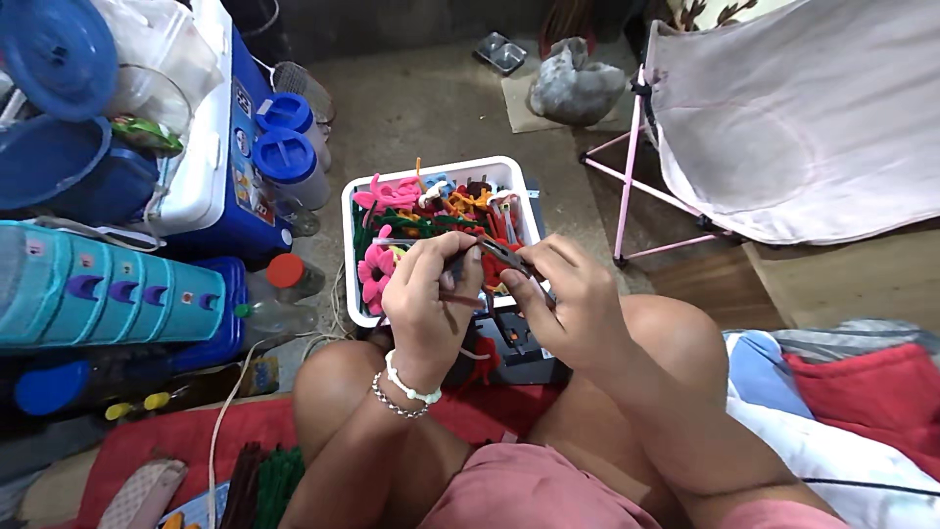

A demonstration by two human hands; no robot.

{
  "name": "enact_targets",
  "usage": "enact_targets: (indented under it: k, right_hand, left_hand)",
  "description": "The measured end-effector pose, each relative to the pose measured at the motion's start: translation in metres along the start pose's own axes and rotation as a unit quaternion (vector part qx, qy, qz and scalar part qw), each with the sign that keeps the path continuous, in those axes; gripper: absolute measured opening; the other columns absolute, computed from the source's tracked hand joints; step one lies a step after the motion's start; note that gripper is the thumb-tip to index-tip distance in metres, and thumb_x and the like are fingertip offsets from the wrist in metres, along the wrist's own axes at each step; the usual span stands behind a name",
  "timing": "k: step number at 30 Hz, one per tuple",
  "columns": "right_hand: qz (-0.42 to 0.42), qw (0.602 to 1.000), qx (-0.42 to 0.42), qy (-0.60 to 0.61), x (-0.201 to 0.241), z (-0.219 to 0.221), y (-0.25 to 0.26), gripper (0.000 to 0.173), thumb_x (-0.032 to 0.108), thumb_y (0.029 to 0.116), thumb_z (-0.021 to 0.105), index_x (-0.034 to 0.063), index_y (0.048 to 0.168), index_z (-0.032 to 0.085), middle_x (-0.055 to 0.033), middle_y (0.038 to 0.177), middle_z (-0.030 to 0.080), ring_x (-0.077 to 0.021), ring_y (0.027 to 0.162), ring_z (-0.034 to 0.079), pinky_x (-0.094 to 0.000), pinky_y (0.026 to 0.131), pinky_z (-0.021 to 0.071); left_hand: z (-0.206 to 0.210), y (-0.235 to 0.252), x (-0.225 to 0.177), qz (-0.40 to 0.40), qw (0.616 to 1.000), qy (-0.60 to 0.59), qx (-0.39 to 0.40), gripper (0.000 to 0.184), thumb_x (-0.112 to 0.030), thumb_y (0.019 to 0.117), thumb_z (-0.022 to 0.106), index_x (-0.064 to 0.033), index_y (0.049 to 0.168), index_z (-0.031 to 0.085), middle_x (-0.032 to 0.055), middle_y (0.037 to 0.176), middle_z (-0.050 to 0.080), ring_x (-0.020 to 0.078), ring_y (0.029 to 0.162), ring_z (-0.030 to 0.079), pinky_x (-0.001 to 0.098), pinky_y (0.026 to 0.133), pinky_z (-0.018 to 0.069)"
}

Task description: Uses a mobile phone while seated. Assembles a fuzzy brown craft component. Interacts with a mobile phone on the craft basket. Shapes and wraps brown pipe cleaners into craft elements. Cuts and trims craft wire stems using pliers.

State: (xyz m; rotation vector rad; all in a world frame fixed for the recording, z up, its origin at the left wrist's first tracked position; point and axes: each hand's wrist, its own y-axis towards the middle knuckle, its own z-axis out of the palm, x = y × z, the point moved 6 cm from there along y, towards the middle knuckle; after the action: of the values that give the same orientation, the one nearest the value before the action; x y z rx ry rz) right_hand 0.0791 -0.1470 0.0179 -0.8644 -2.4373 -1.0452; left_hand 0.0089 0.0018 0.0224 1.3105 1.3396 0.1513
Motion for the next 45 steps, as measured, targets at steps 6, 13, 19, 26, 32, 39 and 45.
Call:
enact_targets:
  k: [6, 13, 19, 26, 32, 39, 45]
  right_hand:
    - [0.001, 1.000, -0.001, 0.011, 0.002, 0.000, -0.001, 0.041, 0.038, 0.1061, 0.051, 0.0047, 0.096, 0.073, -0.0049, 0.080, 0.063, -0.0133, 0.071, 0.059, -0.0285, 0.062, 0.0486]
    - [0.015, 1.000, 0.013, 0.021, 0.000, -0.002, -0.002, 0.043, 0.040, 0.1067, 0.049, 0.0058, 0.095, 0.073, -0.0031, 0.078, 0.063, -0.0112, 0.068, 0.057, -0.0273, 0.060, 0.0475]
    - [0.023, 0.998, 0.036, 0.046, -0.002, -0.003, -0.003, 0.043, 0.041, 0.1069, 0.048, 0.0076, 0.096, 0.073, -0.0010, 0.078, 0.062, -0.0088, 0.069, 0.057, -0.0260, 0.061, 0.0477]
    - [0.084, 0.982, 0.117, 0.125, -0.008, -0.003, -0.003, 0.039, 0.038, 0.1075, 0.046, 0.0136, 0.088, 0.070, 0.0067, 0.071, 0.059, 0.0007, 0.065, 0.056, -0.0193, 0.060, 0.0461]
    - [0.245, 0.872, 0.339, 0.256, -0.011, -0.005, 0.002, 0.041, 0.031, 0.1110, 0.038, 0.0119, 0.088, 0.067, 0.0068, 0.066, 0.059, 0.0012, 0.054, 0.055, -0.0159, 0.050, 0.0470]
    - [-0.047, 0.982, 0.177, -0.050, -0.005, -0.034, 0.006, 0.043, 0.041, 0.1075, 0.044, 0.0072, 0.102, 0.070, -0.0060, 0.091, 0.063, -0.0186, 0.086, 0.062, -0.0360, 0.073, 0.0529]
    - [-0.243, 0.954, 0.028, -0.173, 0.011, -0.054, 0.007, 0.035, 0.037, 0.1056, 0.055, 0.0051, 0.107, 0.068, -0.0152, 0.100, 0.065, -0.0330, 0.105, 0.061, -0.0455, 0.097, 0.0467]
  left_hand:
    - [-0.002, -0.001, -0.004, 0.045, 0.998, 0.044, -0.010, 0.012, -0.008, 0.0941, 0.072, 0.0009, 0.102, 0.072, 0.0085, 0.093, 0.070, 0.0067, 0.078, 0.064, 0.0179, 0.066, 0.0522]
    - [-0.003, 0.000, -0.007, 0.081, 0.993, 0.089, 0.006, 0.012, -0.010, 0.0949, 0.072, -0.0005, 0.102, 0.074, 0.0106, 0.097, 0.073, 0.0128, 0.086, 0.069, 0.0236, 0.074, 0.0559]
    - [-0.005, 0.002, -0.009, 0.123, 0.985, 0.117, 0.024, 0.012, -0.010, 0.0954, 0.071, 0.0002, 0.102, 0.074, 0.0109, 0.091, 0.071, 0.0148, 0.080, 0.066, 0.0245, 0.069, 0.0526]
    - [-0.006, -0.002, -0.009, 0.195, 0.965, 0.167, 0.053, 0.013, -0.010, 0.0958, 0.071, -0.0012, 0.105, 0.073, 0.0121, 0.096, 0.073, 0.0206, 0.081, 0.066, 0.0299, 0.067, 0.0505]
    - [-0.003, -0.008, -0.005, 0.216, 0.951, 0.198, 0.099, 0.013, -0.011, 0.0963, 0.070, -0.0031, 0.106, 0.073, 0.0116, 0.096, 0.073, 0.0222, 0.081, 0.068, 0.0311, 0.065, 0.0509]
    - [-0.019, 0.003, 0.013, -0.025, 0.987, -0.089, 0.134, 0.013, -0.011, 0.0941, 0.070, -0.0019, 0.103, 0.074, 0.0029, 0.093, 0.071, 0.0010, 0.076, 0.063, 0.0159, 0.065, 0.0532]
    - [-0.021, 0.004, 0.017, -0.130, 0.931, -0.273, 0.204, 0.009, -0.010, 0.0948, 0.068, -0.0058, 0.102, 0.071, -0.0037, 0.091, 0.071, 0.0020, 0.076, 0.065, 0.0192, 0.067, 0.0567]
